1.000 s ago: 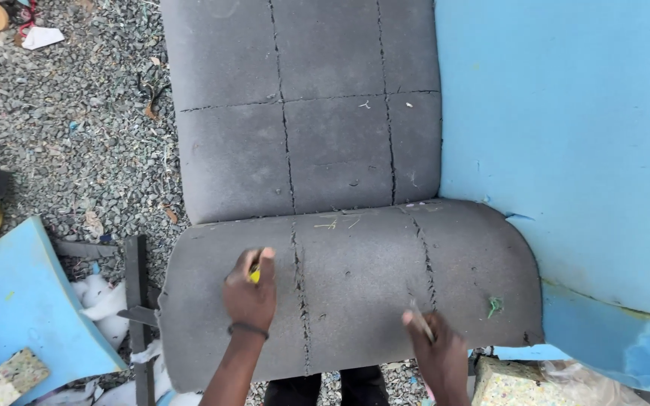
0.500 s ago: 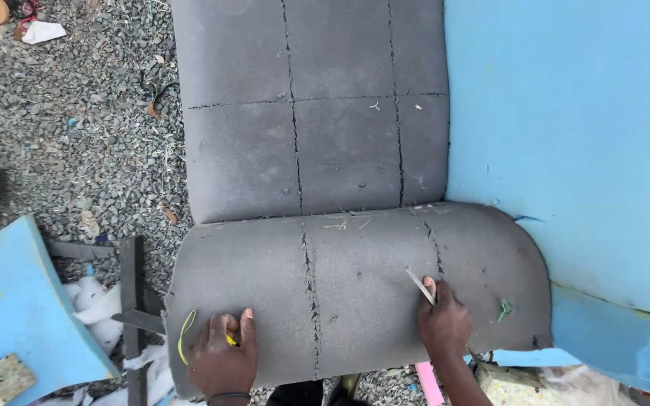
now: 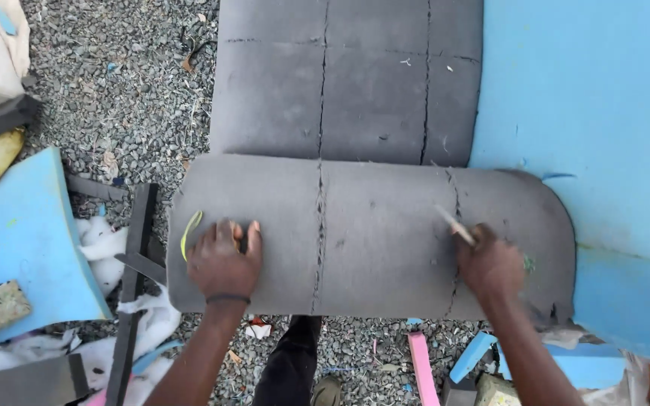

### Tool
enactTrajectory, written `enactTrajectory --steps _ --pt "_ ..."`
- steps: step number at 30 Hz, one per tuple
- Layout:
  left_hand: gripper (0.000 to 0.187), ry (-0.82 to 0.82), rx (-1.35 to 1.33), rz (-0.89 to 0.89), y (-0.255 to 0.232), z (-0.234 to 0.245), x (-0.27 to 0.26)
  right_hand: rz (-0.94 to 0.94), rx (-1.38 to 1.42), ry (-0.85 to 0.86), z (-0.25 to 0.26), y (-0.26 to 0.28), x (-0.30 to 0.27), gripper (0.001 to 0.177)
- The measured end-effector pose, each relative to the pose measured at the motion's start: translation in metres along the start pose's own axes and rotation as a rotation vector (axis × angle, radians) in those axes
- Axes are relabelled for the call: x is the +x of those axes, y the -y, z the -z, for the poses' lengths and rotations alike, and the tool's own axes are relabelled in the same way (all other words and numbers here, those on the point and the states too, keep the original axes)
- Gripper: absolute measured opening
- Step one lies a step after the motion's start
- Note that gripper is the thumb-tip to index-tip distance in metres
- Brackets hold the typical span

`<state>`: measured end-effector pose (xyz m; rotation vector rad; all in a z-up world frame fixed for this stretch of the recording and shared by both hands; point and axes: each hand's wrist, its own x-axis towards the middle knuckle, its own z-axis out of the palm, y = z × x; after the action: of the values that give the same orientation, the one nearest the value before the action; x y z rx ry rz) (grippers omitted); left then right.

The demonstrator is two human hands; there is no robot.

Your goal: The person measures a gray foam sofa armrest with a tape measure and marks it with a metal tool. They then cut along the marked lines on the armrest and the seat cushion using the metal tool.

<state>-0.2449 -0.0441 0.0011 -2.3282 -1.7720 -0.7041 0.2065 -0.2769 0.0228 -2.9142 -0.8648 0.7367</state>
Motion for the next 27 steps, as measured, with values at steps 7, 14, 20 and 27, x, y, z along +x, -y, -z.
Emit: enactTrajectory --steps 7,14,20,27 --pt "0.044 -0.124 0.033 -0.073 0.001 -0.011 -0.012 0.15 -0.149 -0.623 -0.053 -0.084 0.012 0.049" --pt "0.042 -0.112 0.053 -0.05 -0.002 -0.014 -0.003 0.086 -0.085 -0.624 -0.043 -0.059 0.014 0.055" --pt "0.042 -0.045 0.053 -0.02 -0.003 -0.024 -0.003 0.141 -0.079 -0.664 -0.051 -0.071 0.027 0.059" --pt "0.044 -0.021 0.066 -0.033 0.001 -0.029 -0.004 0.138 -0.076 -0.742 -0.062 -0.074 0.032 0.062"
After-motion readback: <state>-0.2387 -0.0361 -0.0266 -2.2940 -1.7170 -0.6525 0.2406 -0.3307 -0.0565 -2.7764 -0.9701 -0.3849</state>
